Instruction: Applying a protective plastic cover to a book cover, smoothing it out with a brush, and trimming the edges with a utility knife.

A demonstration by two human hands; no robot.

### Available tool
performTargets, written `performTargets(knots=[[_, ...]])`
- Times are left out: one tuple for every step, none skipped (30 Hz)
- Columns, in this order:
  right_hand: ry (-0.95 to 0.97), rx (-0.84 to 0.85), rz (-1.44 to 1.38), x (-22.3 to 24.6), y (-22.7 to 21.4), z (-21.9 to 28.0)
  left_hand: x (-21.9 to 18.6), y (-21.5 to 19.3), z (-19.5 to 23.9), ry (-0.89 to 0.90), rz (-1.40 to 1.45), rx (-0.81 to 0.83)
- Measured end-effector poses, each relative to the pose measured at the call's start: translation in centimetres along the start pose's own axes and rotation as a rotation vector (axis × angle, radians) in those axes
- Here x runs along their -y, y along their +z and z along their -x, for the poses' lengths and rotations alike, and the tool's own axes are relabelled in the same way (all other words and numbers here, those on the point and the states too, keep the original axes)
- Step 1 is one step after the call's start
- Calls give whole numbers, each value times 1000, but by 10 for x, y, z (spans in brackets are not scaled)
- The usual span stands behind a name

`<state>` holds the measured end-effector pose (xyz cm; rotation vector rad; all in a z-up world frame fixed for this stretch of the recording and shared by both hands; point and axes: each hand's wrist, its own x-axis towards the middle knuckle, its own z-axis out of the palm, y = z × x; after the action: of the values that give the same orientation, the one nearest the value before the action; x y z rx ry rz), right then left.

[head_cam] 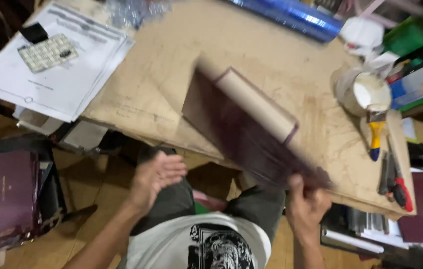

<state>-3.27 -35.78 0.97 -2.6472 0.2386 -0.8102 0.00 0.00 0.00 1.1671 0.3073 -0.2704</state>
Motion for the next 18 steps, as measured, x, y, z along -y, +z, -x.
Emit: performTargets(knots=[[142,-20,-244,23,-4,-17,9,6,-6,-46,40,36],[280,-37,-492,45,-9,-33,18,11,-12,-93,78,72],[276,-52,-492,65,-11,-37,16,21,-14,-83,76,84],[422,-25,-821,85,-13,-40,14,29,-16,-42,95,80],[556,12,-1156,107,-13,-46,11,37,-19,7,119,70],[539,5,-1162,109,-11,-37,2,46,-21,24,122,77],[731,42,-1306,111,-9,-27,-5,53,-20,-8,97,18],[928,84,-1443,112,-6,-18,-12,59,-19,-41,72,-40],[921,98,-1449,111,-5,-6,-16,60,-21,-32,76,-51],[959,199,-1461,109,-5,5,-20,62,-23,45,24,-79],[1000,295,-1473,107,-5,17,-23,64,-25,119,-32,-103],[996,303,-1479,85,10,33,-15,59,-34,125,-33,-110],[980,316,-1543,62,24,50,-5,55,-44,195,-17,-29],[962,329,-1607,39,38,68,5,51,-54,264,0,52],[968,322,-1605,27,41,71,7,51,-56,258,-3,58],[942,304,-1625,14,44,75,10,51,-59,291,-27,58],[918,287,-1643,1,47,79,13,51,-62,323,-51,59],[925,279,-1641,-4,47,73,3,55,-63,316,-54,64]])
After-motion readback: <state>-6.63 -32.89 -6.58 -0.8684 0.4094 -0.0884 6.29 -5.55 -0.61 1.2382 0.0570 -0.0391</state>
